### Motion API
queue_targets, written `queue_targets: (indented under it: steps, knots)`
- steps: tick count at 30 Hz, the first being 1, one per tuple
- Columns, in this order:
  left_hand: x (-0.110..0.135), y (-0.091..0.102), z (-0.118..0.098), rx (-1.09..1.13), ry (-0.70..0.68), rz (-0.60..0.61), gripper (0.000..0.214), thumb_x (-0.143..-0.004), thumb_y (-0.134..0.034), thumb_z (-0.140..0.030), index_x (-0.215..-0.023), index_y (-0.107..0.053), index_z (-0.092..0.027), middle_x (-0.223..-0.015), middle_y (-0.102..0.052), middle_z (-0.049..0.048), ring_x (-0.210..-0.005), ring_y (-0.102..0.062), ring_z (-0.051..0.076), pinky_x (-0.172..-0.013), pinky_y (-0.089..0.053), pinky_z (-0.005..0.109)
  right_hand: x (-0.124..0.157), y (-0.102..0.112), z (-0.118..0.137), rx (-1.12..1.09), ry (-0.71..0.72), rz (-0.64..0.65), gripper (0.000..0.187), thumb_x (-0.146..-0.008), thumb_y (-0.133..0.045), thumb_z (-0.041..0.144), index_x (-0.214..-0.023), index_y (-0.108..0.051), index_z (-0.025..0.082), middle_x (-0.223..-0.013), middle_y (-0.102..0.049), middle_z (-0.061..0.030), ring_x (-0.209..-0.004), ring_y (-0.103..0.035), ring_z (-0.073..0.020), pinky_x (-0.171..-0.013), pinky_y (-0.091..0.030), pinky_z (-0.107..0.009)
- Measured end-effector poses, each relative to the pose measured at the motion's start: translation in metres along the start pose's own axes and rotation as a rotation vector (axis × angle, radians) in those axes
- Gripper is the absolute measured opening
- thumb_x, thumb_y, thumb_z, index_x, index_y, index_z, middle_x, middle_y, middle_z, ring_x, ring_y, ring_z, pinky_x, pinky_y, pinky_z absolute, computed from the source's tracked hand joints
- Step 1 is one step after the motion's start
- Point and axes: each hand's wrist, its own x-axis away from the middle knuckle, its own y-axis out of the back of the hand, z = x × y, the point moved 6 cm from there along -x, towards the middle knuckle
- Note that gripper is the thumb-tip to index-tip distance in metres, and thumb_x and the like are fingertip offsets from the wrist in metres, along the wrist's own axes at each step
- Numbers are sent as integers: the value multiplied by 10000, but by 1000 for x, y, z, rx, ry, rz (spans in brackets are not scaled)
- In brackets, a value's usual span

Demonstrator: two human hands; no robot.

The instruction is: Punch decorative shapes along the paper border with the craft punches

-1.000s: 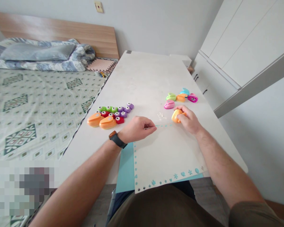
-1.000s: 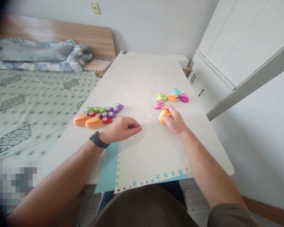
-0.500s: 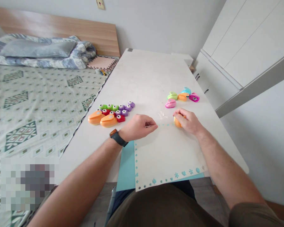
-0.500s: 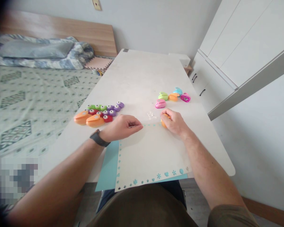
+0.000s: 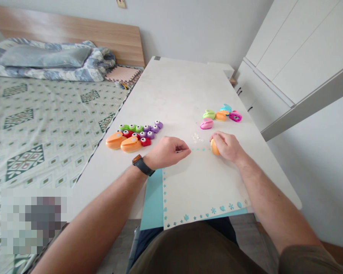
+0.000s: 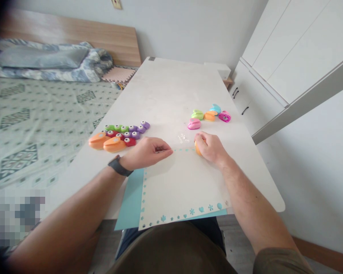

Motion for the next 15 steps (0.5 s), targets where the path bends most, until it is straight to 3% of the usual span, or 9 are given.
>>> queue_targets:
  steps: [15]
  knots:
    - [0, 0, -2, 0, 3, 15, 210, -914, -641, -324, -848, -781, -182, -756, -739, 10, -657, -641, 118, -624, -455, 235, -1, -3, -3, 58, -8, -44, 479, -1029, -360, 481, -795, -684, 217, -693, -667, -36, -693, -612, -205, -701, -411, -315]
